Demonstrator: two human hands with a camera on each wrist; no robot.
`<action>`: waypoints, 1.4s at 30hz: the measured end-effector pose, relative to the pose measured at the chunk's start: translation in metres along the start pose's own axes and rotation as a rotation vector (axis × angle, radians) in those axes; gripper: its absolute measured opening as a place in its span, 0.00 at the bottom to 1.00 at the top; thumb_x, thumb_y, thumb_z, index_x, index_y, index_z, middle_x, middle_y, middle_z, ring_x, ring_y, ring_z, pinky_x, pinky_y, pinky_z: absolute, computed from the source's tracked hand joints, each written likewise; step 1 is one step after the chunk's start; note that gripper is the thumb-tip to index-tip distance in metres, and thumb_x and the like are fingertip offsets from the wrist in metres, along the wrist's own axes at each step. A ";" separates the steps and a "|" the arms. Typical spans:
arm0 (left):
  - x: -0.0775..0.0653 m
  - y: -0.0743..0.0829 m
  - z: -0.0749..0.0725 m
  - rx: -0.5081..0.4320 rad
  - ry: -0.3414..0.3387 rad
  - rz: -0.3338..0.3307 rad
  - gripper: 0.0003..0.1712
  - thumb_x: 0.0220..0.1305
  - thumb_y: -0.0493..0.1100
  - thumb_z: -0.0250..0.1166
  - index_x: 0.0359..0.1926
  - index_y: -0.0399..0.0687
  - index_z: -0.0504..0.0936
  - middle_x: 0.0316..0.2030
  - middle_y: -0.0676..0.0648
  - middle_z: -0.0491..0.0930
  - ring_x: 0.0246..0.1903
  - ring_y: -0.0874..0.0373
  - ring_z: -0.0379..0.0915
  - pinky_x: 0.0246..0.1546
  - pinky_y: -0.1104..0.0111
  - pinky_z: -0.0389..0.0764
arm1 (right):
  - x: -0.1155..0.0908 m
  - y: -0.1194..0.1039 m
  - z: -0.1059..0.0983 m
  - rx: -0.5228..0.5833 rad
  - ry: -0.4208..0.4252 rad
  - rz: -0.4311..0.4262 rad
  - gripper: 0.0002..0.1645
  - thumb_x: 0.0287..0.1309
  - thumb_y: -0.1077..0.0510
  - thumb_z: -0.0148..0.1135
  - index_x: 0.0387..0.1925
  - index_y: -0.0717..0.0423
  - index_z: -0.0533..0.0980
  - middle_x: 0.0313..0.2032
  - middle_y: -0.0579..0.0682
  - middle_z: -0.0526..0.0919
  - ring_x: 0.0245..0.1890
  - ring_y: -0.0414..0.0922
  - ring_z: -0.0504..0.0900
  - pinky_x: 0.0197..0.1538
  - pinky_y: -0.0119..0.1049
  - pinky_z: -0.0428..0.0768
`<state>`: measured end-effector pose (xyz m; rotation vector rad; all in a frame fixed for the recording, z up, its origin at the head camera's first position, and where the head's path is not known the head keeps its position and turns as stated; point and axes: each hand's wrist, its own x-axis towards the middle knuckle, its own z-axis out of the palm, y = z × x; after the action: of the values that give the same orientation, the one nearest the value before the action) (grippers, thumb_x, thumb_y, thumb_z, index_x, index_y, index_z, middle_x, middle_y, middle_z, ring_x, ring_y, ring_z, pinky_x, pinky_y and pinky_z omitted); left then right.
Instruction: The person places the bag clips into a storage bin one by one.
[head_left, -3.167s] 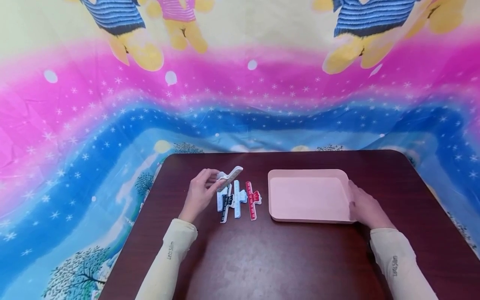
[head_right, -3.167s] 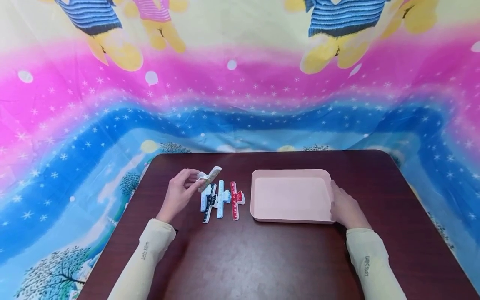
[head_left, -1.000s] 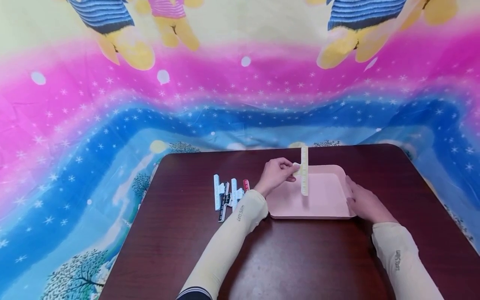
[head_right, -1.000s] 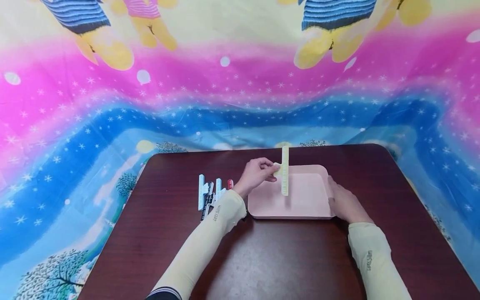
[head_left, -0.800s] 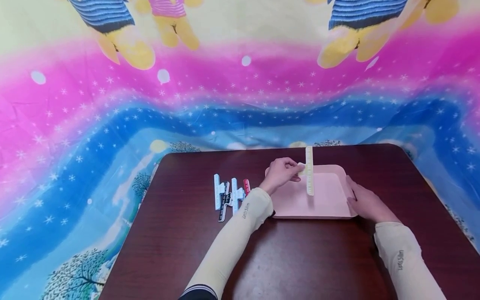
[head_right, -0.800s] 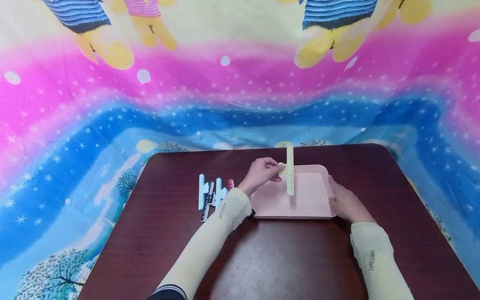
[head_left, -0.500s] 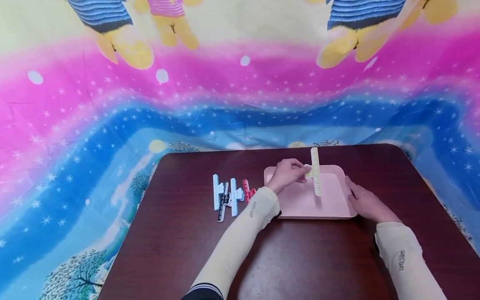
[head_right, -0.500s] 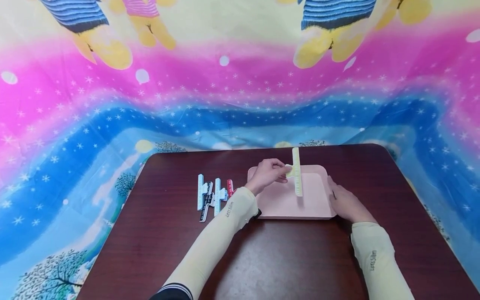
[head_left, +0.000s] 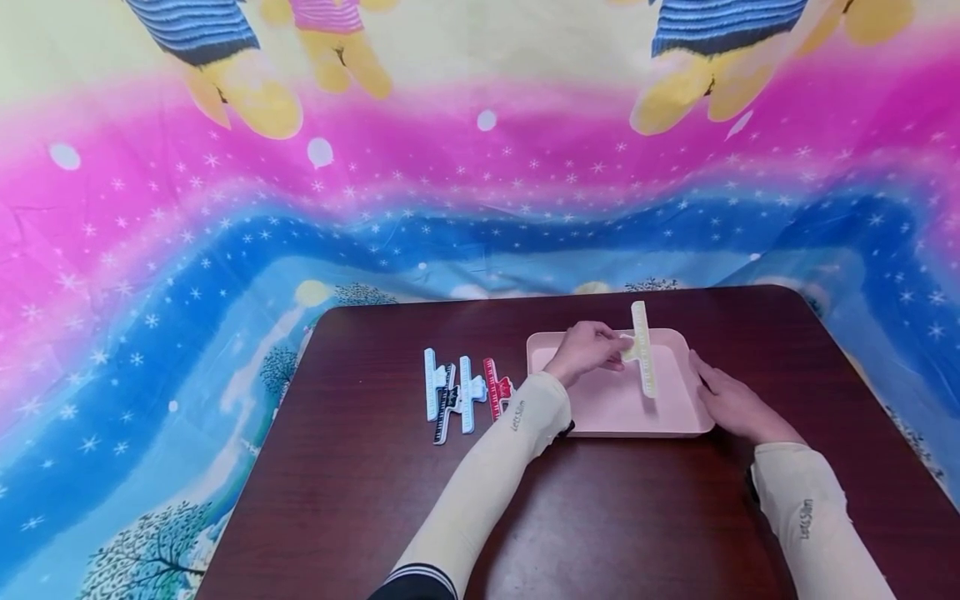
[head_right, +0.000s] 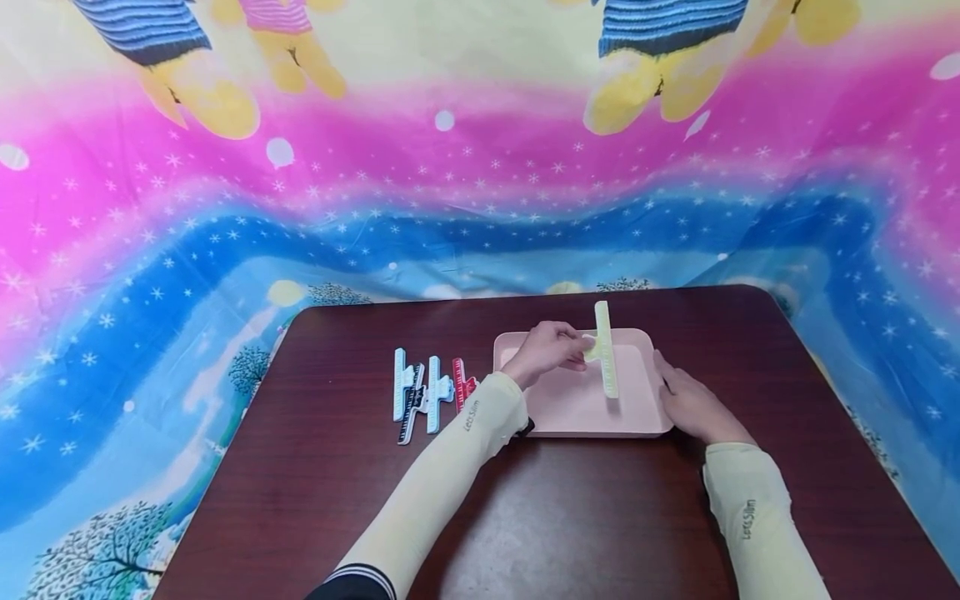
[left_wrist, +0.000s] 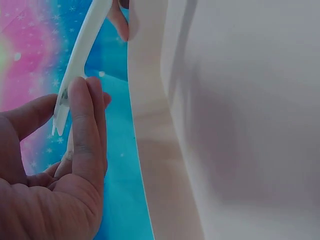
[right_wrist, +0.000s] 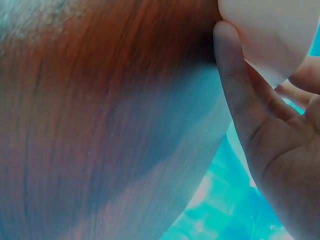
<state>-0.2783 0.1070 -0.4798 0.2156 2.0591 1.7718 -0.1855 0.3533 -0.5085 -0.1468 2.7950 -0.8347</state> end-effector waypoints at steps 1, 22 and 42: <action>0.000 0.000 0.001 0.007 -0.004 -0.008 0.10 0.66 0.41 0.73 0.41 0.37 0.85 0.28 0.42 0.87 0.26 0.52 0.87 0.47 0.50 0.87 | 0.000 -0.001 0.000 0.005 -0.003 0.005 0.37 0.80 0.58 0.40 0.80 0.68 0.41 0.73 0.82 0.50 0.73 0.79 0.51 0.71 0.72 0.56; 0.006 -0.005 0.004 0.080 -0.144 -0.099 0.09 0.66 0.38 0.72 0.31 0.36 0.84 0.29 0.35 0.87 0.34 0.42 0.88 0.47 0.51 0.87 | 0.004 -0.014 0.002 0.066 -0.060 0.054 0.41 0.79 0.58 0.43 0.81 0.65 0.38 0.77 0.77 0.45 0.76 0.77 0.47 0.72 0.73 0.52; 0.012 -0.004 0.010 0.277 -0.206 -0.146 0.13 0.71 0.43 0.68 0.31 0.38 0.84 0.34 0.35 0.89 0.41 0.41 0.88 0.51 0.56 0.86 | 0.006 -0.014 0.003 0.050 -0.051 0.022 0.41 0.77 0.59 0.45 0.80 0.67 0.40 0.76 0.78 0.47 0.75 0.77 0.49 0.72 0.72 0.54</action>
<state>-0.2842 0.1199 -0.4873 0.3064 2.1039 1.3187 -0.1902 0.3390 -0.5044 -0.1269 2.7208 -0.8825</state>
